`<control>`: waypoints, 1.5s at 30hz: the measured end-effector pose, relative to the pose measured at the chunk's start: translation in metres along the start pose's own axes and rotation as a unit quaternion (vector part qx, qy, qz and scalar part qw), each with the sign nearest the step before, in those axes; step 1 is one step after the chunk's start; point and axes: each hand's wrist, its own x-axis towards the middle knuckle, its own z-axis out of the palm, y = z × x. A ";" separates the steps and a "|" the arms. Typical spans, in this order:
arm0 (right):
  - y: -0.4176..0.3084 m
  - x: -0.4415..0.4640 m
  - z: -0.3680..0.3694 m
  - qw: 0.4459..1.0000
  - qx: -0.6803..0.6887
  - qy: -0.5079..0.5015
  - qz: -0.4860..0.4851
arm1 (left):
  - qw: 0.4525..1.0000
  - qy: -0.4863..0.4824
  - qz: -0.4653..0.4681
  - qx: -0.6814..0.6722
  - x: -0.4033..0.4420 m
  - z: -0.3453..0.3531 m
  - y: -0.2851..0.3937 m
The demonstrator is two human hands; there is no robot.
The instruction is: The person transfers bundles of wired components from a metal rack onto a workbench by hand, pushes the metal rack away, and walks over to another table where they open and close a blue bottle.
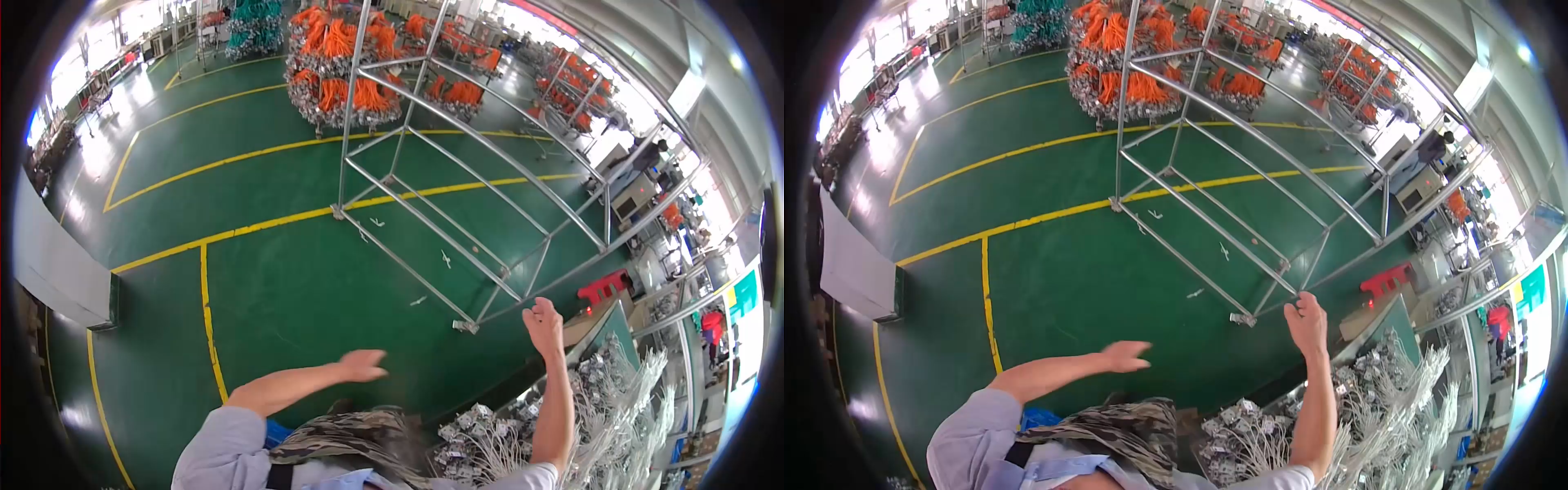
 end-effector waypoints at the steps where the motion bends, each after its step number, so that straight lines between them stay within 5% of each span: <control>1: 0.005 0.013 0.012 0.999 -0.004 -0.007 0.041 | 0.993 -0.039 -0.103 0.037 -0.022 -0.023 -0.036; 3: 0.012 0.034 0.018 0.996 0.019 0.012 0.086 | 0.952 -0.111 -0.254 0.128 -0.058 -0.038 -0.111; 5: 0.040 0.061 0.025 0.986 0.028 0.140 0.088 | 0.935 -0.125 -0.300 0.142 -0.087 -0.052 -0.140; 8: 0.079 0.108 0.003 0.949 0.100 0.270 0.131 | 0.949 -0.097 -0.273 0.123 -0.072 -0.075 -0.139; 9: 0.158 0.142 0.004 0.935 0.196 0.275 0.106 | 0.949 -0.093 -0.275 0.123 -0.056 -0.081 -0.133; 12: 0.145 0.178 -0.050 0.899 0.290 0.315 0.093 | 0.984 0.019 -0.140 0.109 0.039 -0.118 -0.108; 15: 0.188 0.232 -0.080 0.868 0.052 0.447 0.210 | 0.984 0.108 -0.016 0.142 0.165 -0.184 -0.054; 17: 0.204 0.255 -0.079 0.845 0.029 0.496 0.198 | 0.953 0.202 0.074 0.212 0.262 -0.229 -0.014; 19: 0.199 0.261 -0.079 0.877 0.223 0.417 0.090 | 0.943 0.224 0.129 0.209 0.334 -0.293 0.065; 20: 0.207 0.265 -0.085 0.898 0.237 0.353 0.118 | 0.923 0.256 0.140 0.252 0.375 -0.310 0.085; 22: 0.221 0.276 -0.076 0.880 0.218 0.399 0.134 | 0.889 0.280 0.175 0.318 0.425 -0.353 0.136; 27: 0.217 0.291 -0.079 0.844 0.259 0.435 0.177 | 0.856 0.240 0.163 0.428 0.518 -0.393 0.155; 29: 0.261 0.293 -0.077 0.852 0.248 0.414 0.203 | 0.913 0.097 0.077 0.388 0.537 -0.405 0.155; 30: 0.277 0.291 -0.071 0.862 0.238 0.383 0.231 | 0.879 0.202 0.157 0.403 0.544 -0.400 0.141; 41: 0.275 0.245 -0.039 0.842 0.278 0.441 0.139 | 0.906 0.141 0.076 0.392 0.491 -0.402 0.113; 45: 0.250 0.203 -0.035 0.869 0.314 0.370 0.099 | 0.895 0.192 0.089 0.392 0.445 -0.398 0.079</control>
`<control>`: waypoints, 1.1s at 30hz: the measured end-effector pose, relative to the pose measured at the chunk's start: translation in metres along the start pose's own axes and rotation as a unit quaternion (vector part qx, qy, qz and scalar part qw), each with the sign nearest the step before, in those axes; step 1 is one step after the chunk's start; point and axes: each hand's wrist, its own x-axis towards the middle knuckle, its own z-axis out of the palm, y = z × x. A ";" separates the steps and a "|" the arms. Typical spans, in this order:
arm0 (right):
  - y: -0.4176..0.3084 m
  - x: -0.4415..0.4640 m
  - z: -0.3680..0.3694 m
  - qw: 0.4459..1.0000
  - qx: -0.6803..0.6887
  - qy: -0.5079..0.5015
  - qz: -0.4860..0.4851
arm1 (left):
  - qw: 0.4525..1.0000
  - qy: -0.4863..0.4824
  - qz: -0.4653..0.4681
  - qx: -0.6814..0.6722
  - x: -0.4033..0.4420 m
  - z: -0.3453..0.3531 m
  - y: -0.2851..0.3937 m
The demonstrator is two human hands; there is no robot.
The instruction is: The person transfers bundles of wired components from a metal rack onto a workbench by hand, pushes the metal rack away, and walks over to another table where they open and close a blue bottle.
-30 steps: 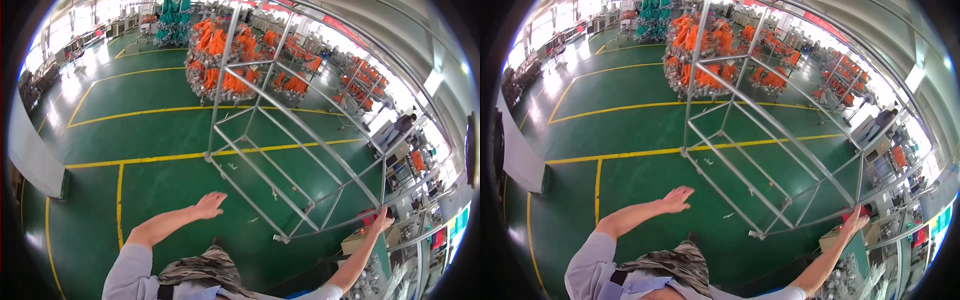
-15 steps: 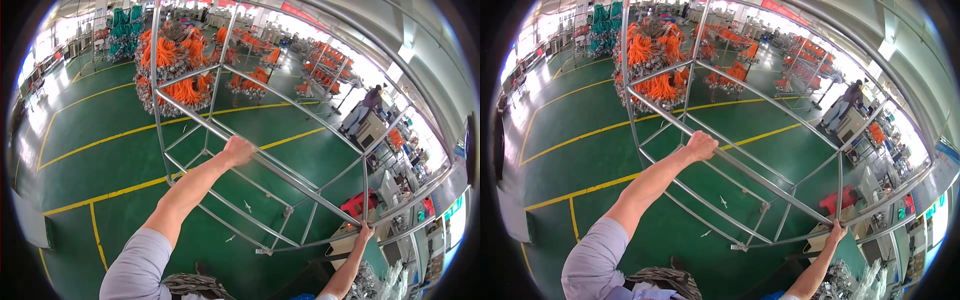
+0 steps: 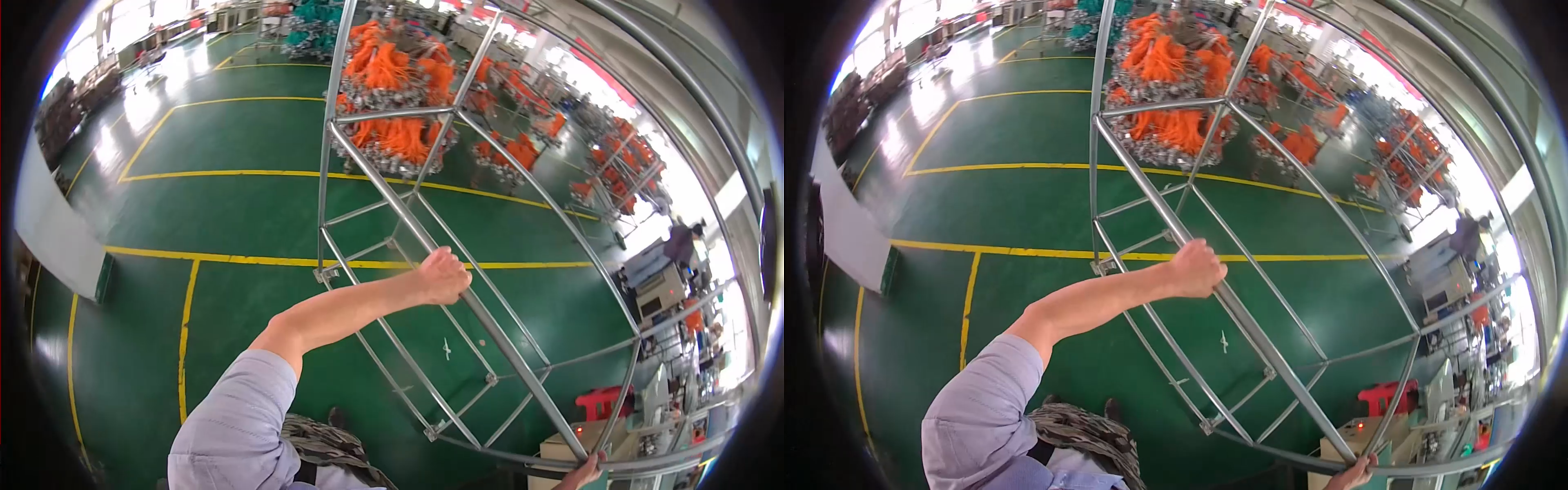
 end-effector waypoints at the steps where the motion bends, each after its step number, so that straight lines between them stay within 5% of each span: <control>1: -0.013 -0.016 0.006 1.000 0.004 -0.007 0.002 | 0.998 0.058 0.032 0.012 -0.018 -0.007 -0.005; 6: -0.086 -0.095 0.050 0.992 -0.051 0.115 0.011 | 0.995 0.090 0.030 0.027 -0.097 -0.029 -0.042; 12: -0.168 -0.196 0.112 0.996 0.004 0.054 0.069 | 0.994 0.106 -0.008 0.020 -0.180 -0.051 -0.110; 16: -0.195 -0.252 0.141 0.968 -0.237 -0.061 -0.054 | 0.993 0.091 -0.037 0.070 -0.222 -0.067 -0.173; 18: -0.170 -0.256 0.141 0.992 0.055 -0.111 0.022 | 0.990 0.078 -0.067 0.094 -0.241 -0.080 -0.207; 20: -0.205 -0.285 0.177 0.994 -0.044 -0.100 -0.023 | 0.976 0.140 -0.098 0.133 -0.258 -0.082 -0.242; 22: -0.216 -0.308 0.202 0.921 -0.124 -0.204 -0.309 | 0.977 0.065 -0.158 0.128 -0.275 -0.095 -0.261; 24: -0.246 -0.349 0.232 0.944 -0.044 -0.246 -0.216 | 0.913 0.205 -0.302 0.185 -0.292 -0.093 -0.278; 25: -0.235 -0.340 0.244 0.855 -0.031 -0.303 -0.419 | 0.929 0.109 -0.348 0.060 -0.293 -0.098 -0.278; 33: -0.302 -0.471 0.345 0.731 0.016 -0.450 -0.513 | 0.966 0.071 -0.109 -0.222 -0.416 -0.106 -0.117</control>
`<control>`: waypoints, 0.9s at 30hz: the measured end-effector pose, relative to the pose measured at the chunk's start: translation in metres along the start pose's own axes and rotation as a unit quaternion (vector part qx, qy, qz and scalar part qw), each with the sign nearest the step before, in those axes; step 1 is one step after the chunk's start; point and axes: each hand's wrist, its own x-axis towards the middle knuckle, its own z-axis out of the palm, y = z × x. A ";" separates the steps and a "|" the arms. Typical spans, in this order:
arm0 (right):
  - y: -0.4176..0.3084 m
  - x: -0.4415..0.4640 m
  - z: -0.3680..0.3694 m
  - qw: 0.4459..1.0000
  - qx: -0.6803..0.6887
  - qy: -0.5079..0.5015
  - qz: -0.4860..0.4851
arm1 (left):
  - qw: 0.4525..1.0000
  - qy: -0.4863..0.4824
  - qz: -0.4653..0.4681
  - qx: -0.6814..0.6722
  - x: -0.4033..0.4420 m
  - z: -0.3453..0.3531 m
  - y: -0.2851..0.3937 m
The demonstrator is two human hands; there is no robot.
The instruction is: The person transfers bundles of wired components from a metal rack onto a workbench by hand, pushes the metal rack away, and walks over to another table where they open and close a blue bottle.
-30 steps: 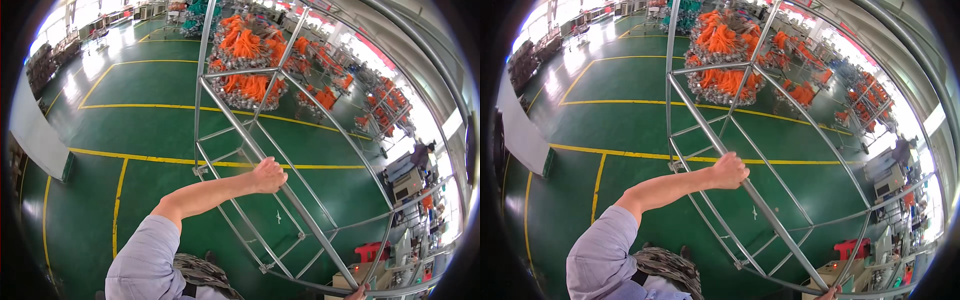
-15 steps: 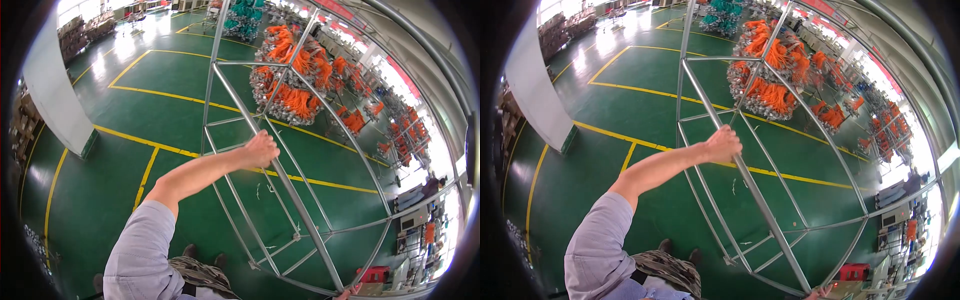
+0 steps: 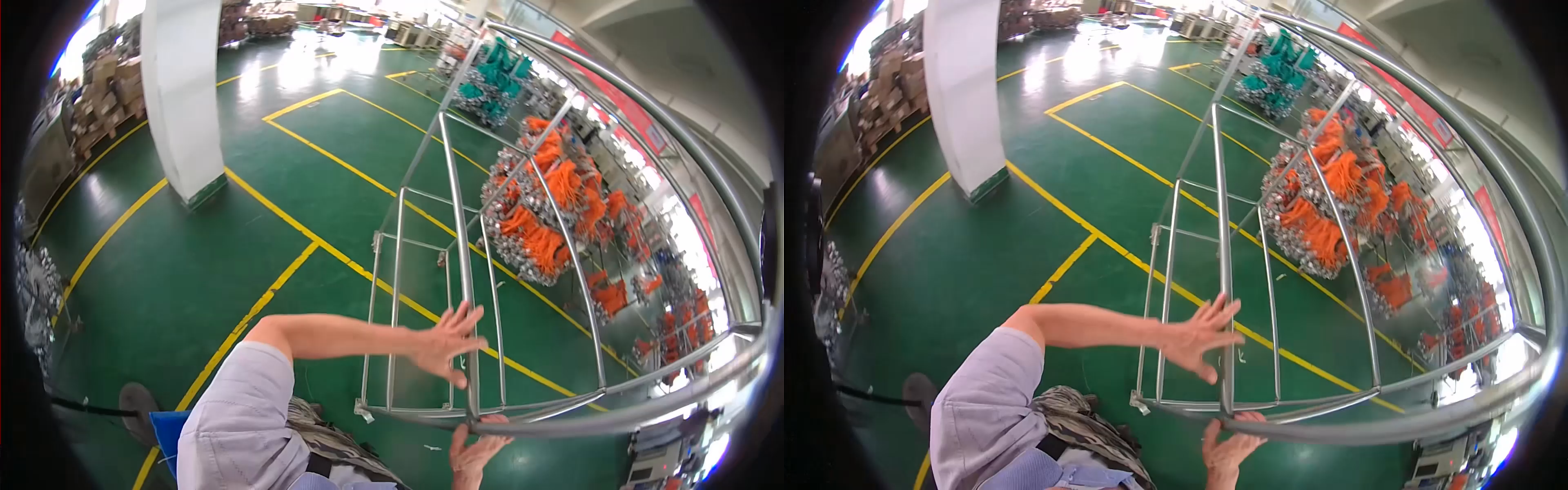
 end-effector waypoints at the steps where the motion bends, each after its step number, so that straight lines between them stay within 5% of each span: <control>1: -0.014 0.016 0.010 0.998 -0.020 -0.052 0.007 | 1.000 0.007 -0.009 0.004 -0.016 0.001 0.007; 4: -0.041 0.051 0.047 0.996 -0.023 -0.080 -0.018 | 0.998 0.045 0.026 -0.028 -0.052 0.004 0.019; 8: -0.050 0.085 0.079 0.984 0.099 -0.084 -0.123 | 0.958 0.258 -0.048 -0.116 -0.073 -0.002 -0.002; 10: -0.045 0.101 0.072 0.990 0.092 -0.055 -0.091 | 0.913 0.363 -0.102 -0.158 -0.078 -0.018 -0.022; 14: 0.026 0.146 0.058 0.965 -0.156 0.209 0.015 | 0.879 0.437 -0.152 -0.114 -0.087 -0.062 -0.068; 16: 0.074 0.166 0.057 0.935 -0.213 0.266 0.095 | 0.874 0.462 -0.138 -0.068 -0.093 -0.077 -0.094; 20: 0.170 0.205 0.102 0.915 -0.168 0.271 0.247 | 0.842 0.449 -0.215 -0.207 -0.101 -0.115 -0.141; 22: 0.194 0.228 0.126 0.920 0.173 0.174 0.307 | 0.826 0.438 -0.242 -0.260 -0.101 -0.131 -0.163; 27: 0.237 0.268 0.189 0.842 0.396 0.166 0.327 | 0.795 0.488 -0.148 -0.328 -0.086 -0.168 -0.226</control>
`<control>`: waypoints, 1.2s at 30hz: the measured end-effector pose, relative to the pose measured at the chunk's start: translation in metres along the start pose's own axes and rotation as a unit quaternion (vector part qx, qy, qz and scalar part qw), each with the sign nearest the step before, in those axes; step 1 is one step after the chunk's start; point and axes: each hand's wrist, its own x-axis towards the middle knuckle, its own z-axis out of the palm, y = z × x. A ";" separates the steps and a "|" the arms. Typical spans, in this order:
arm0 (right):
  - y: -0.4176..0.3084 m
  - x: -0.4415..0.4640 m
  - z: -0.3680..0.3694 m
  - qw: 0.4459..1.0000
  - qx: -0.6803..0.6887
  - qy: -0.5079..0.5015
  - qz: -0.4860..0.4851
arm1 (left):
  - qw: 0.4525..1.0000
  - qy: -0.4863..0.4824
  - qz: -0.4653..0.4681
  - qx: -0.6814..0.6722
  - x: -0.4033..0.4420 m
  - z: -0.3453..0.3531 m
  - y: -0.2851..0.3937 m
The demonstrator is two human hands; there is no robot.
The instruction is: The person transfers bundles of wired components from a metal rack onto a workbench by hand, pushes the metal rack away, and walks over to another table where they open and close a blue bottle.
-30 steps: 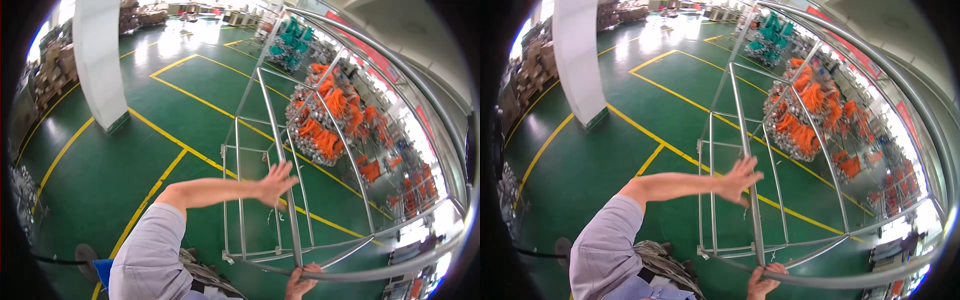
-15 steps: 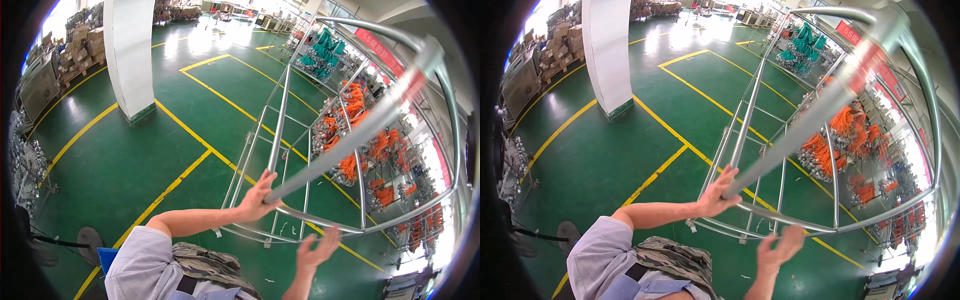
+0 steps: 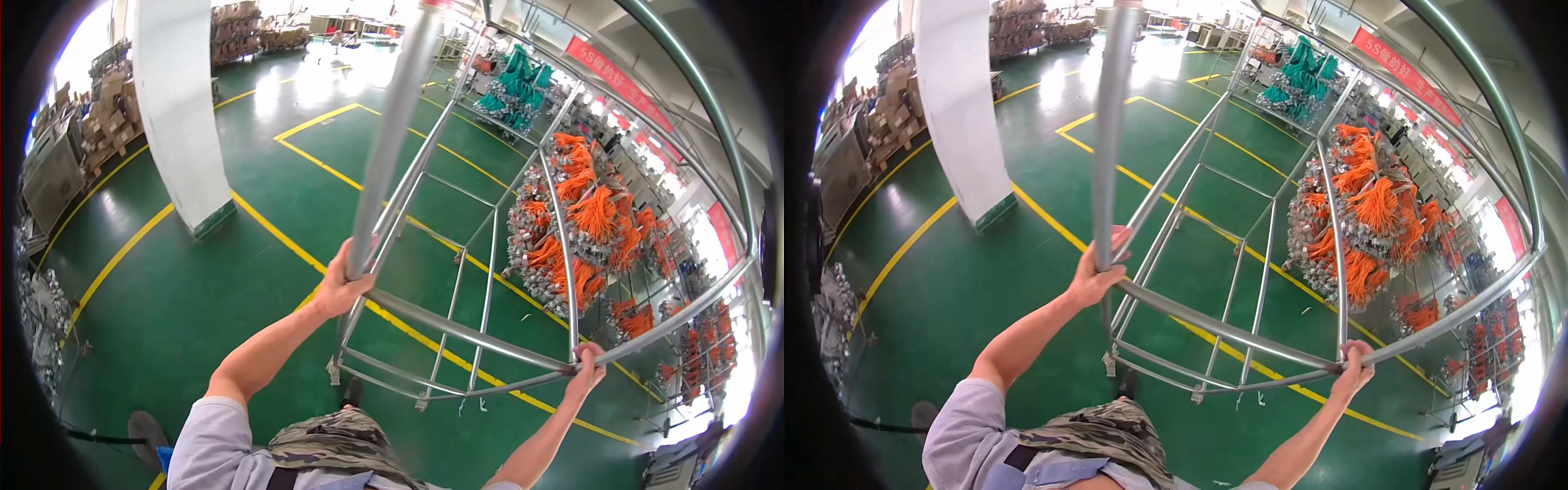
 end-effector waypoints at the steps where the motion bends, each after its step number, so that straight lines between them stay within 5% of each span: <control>1: 0.020 0.010 0.007 0.999 0.023 -0.019 -0.013 | 0.999 -0.012 0.014 0.028 0.016 -0.005 -0.001; 13: 0.082 0.107 0.155 0.996 0.049 -0.077 -0.009 | 0.985 0.137 -0.065 0.082 0.203 -0.048 -0.087; 28: 0.181 0.277 0.370 0.992 0.068 -0.076 -0.078 | 0.985 0.098 -0.076 0.122 0.517 -0.089 -0.210; 36: 0.238 0.399 0.478 0.999 0.029 -0.016 -0.013 | 0.993 0.060 -0.073 0.067 0.700 -0.090 -0.295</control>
